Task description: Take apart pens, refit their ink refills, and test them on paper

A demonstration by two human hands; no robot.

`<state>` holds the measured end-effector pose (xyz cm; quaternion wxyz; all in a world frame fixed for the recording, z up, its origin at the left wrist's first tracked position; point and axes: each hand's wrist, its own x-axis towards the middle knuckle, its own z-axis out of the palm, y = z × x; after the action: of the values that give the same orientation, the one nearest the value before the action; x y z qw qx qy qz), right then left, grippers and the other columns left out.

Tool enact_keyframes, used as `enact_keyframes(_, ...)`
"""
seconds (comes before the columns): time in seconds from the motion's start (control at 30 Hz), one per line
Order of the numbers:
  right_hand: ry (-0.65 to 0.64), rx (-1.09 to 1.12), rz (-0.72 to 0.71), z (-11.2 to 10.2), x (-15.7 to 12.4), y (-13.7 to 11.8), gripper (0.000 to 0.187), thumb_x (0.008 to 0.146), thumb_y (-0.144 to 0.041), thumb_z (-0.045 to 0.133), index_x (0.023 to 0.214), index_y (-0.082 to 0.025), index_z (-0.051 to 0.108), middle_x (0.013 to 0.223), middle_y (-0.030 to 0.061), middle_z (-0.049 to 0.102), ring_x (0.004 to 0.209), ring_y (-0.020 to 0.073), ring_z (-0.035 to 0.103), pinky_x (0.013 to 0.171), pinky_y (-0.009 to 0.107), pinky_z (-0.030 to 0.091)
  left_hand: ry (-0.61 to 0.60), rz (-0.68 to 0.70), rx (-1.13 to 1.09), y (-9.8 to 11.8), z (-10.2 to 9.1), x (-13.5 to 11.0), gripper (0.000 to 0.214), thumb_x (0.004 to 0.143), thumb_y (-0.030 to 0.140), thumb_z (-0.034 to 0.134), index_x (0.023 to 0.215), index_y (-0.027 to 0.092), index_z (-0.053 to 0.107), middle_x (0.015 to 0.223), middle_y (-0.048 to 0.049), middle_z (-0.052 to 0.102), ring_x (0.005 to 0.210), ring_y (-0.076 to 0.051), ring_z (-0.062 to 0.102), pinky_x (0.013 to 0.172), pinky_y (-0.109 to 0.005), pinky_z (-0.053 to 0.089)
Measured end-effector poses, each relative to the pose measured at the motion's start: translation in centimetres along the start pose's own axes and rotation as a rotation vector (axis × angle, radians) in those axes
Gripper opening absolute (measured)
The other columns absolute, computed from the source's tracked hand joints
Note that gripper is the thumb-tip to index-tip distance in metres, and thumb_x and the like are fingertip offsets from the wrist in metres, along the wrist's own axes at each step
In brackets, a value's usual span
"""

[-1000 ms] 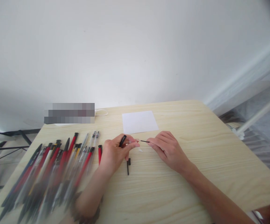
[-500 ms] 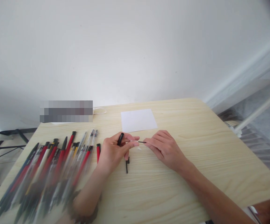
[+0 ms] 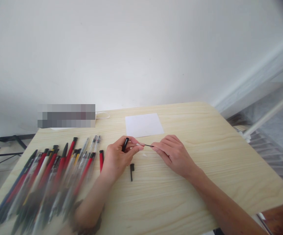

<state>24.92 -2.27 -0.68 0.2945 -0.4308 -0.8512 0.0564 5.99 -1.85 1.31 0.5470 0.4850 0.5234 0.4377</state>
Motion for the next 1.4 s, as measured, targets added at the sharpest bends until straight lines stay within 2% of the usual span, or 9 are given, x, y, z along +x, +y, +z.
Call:
enact_keyframes(0.17, -0.002, 0.002, 0.003, -0.1, 0.0, 0.1, 0.017, 0.089, -0.022, 0.048, 0.091, -0.015, 0.063, 0.072, 0.0030, 0.062, 0.071, 0.0144, 0.049, 0.075, 0.030, 0.038, 0.017, 0.084, 0.157, -0.3, -0.5, 0.2, 0.019, 0.072, 0.030, 0.068, 0.085, 0.016, 0.068, 0.080, -0.0047, 0.071, 0.042, -0.006, 0.046, 0.037, -0.018, 0.036)
enact_keyframes(0.27, 0.007, -0.002, 0.009, -0.2, 0.0, 0.2, 0.016, 0.089, -0.022, 0.048, 0.091, -0.015, 0.063, 0.072, 0.0027, 0.062, 0.072, 0.0143, 0.049, 0.076, 0.031, 0.038, -0.036, 0.288, 0.321, -0.7, -0.9, 0.6, 0.017, 0.078, 0.027, 0.062, 0.091, 0.019, 0.071, 0.088, -0.0045, 0.070, 0.068, -0.014, 0.061, 0.060, -0.023, 0.049)
enact_keyframes(0.33, 0.010, -0.004, 0.012, -0.2, 0.0, 0.3, 0.017, 0.089, -0.022, 0.048, 0.092, -0.015, 0.063, 0.072, 0.0025, 0.062, 0.072, 0.0142, 0.049, 0.076, 0.031, 0.038, -0.109, 0.420, 0.386, -1.0, -1.1, 0.9, 0.019, 0.082, 0.024, 0.058, 0.095, 0.020, 0.070, 0.092, -0.0040, 0.068, 0.082, -0.016, 0.062, 0.073, -0.025, 0.048)
enact_keyframes(0.4, 0.012, -0.006, 0.016, -0.2, 0.0, 0.3, 0.017, 0.089, -0.022, 0.048, 0.092, -0.016, 0.063, 0.073, 0.0026, 0.062, 0.072, 0.0142, 0.049, 0.076, 0.030, 0.038, -0.135, 0.465, 0.427, -1.1, -1.2, 1.0, 0.021, 0.083, 0.023, 0.055, 0.101, 0.021, 0.067, 0.095, -0.0037, 0.068, 0.086, -0.016, 0.062, 0.077, -0.025, 0.048)
enact_keyframes(0.6, 0.020, -0.016, 0.022, -0.3, 0.0, 0.4, 0.018, 0.089, -0.023, 0.047, 0.092, -0.016, 0.063, 0.072, 0.0027, 0.062, 0.071, 0.0142, 0.050, 0.076, 0.030, 0.038, -0.068, 0.387, 0.496, -0.9, -1.4, 0.8, 0.015, 0.083, 0.027, 0.057, 0.093, 0.020, 0.067, 0.089, -0.0018, 0.070, 0.080, -0.015, 0.063, 0.077, -0.024, 0.048)
enact_keyframes(0.87, -0.038, -0.116, -0.016, -0.4, -0.2, 0.5, 0.019, 0.090, -0.024, 0.046, 0.093, -0.018, 0.064, 0.071, 0.0021, 0.061, 0.072, 0.0146, 0.049, 0.072, 0.030, 0.036, -0.132, 0.531, 0.534, -0.9, -1.5, 0.9, 0.015, 0.083, 0.021, 0.056, 0.091, 0.020, 0.069, 0.091, -0.0035, 0.067, 0.082, -0.014, 0.061, 0.073, -0.022, 0.046)
enact_keyframes(0.97, -0.063, -0.143, -0.026, -0.5, -0.1, 0.4, 0.019, 0.090, -0.023, 0.045, 0.091, -0.019, 0.064, 0.071, 0.0016, 0.062, 0.072, 0.0145, 0.048, 0.072, 0.029, 0.036, -0.102, 0.487, 0.567, -0.7, -1.5, 0.7, 0.013, 0.079, 0.022, 0.061, 0.090, 0.020, 0.069, 0.087, -0.0021, 0.069, 0.076, -0.013, 0.062, 0.072, -0.022, 0.046)
enact_keyframes(1.13, -0.046, -0.121, -0.037, -0.5, -0.1, 0.2, 0.020, 0.091, -0.023, 0.044, 0.090, -0.018, 0.063, 0.072, 0.0016, 0.063, 0.072, 0.0138, 0.050, 0.072, 0.029, 0.035, 0.021, 0.395, 0.565, -0.4, -1.4, 0.3, 0.011, 0.072, 0.028, 0.069, 0.078, 0.019, 0.069, 0.072, 0.0010, 0.070, 0.054, -0.010, 0.052, 0.056, -0.021, 0.043)
enact_keyframes(1.4, -0.031, -0.120, -0.046, -0.5, -0.2, 0.0, 0.019, 0.091, -0.020, 0.044, 0.091, -0.018, 0.062, 0.072, 0.0015, 0.064, 0.070, 0.0132, 0.052, 0.073, 0.029, 0.035, 0.032, 0.382, 0.532, -0.6, -1.3, 0.2, 0.015, 0.072, 0.032, 0.069, 0.078, 0.019, 0.068, 0.068, 0.0010, 0.068, 0.050, -0.008, 0.047, 0.049, -0.020, 0.039)
